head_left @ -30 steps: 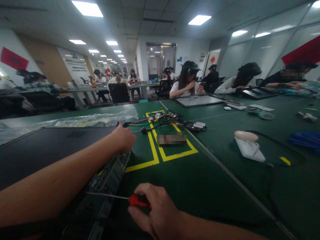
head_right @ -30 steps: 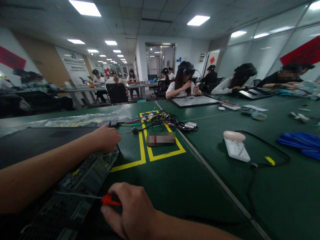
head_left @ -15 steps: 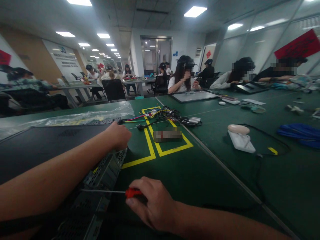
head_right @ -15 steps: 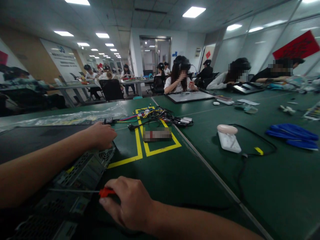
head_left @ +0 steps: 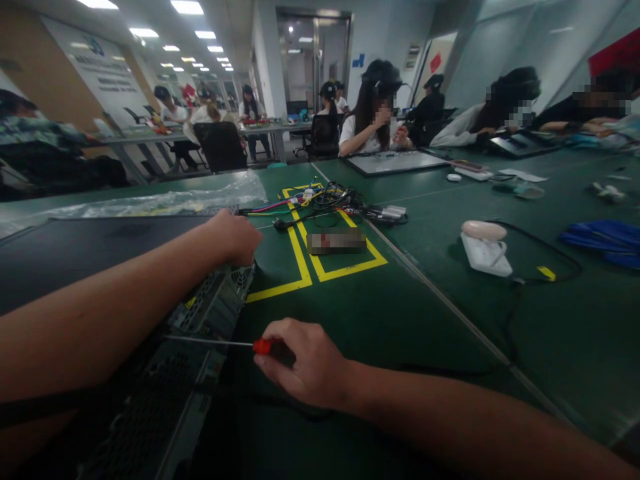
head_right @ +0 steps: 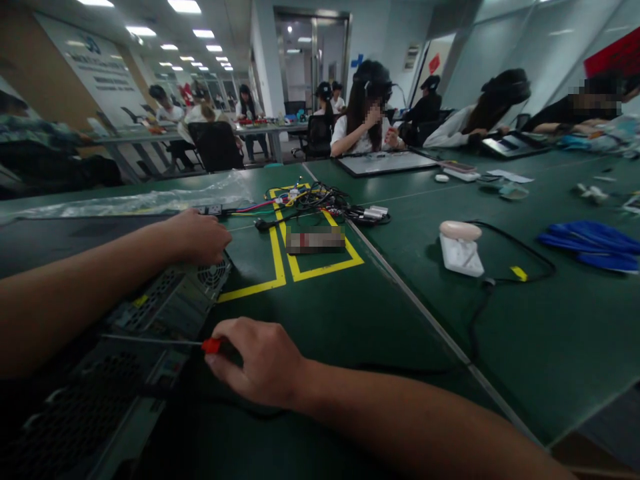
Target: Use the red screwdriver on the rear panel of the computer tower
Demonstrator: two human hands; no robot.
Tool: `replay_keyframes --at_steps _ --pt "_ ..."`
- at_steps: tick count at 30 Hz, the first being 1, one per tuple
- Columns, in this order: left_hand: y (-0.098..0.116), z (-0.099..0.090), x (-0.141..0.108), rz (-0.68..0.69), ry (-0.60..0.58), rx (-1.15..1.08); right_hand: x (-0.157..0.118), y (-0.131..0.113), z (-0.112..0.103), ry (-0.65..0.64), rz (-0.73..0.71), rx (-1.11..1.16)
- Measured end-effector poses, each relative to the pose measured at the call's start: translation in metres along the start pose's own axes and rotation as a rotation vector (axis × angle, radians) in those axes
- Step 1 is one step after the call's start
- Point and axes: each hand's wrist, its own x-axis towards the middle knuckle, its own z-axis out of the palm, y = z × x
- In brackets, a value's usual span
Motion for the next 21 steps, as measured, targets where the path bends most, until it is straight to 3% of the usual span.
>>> replay_keyframes --at_steps 21 --pt "-0.0001 -0.0019 0.0007 -0.041 -0.069 0.002 0.0012 -0.0001 0.0002 0.008 0.005 0.024"
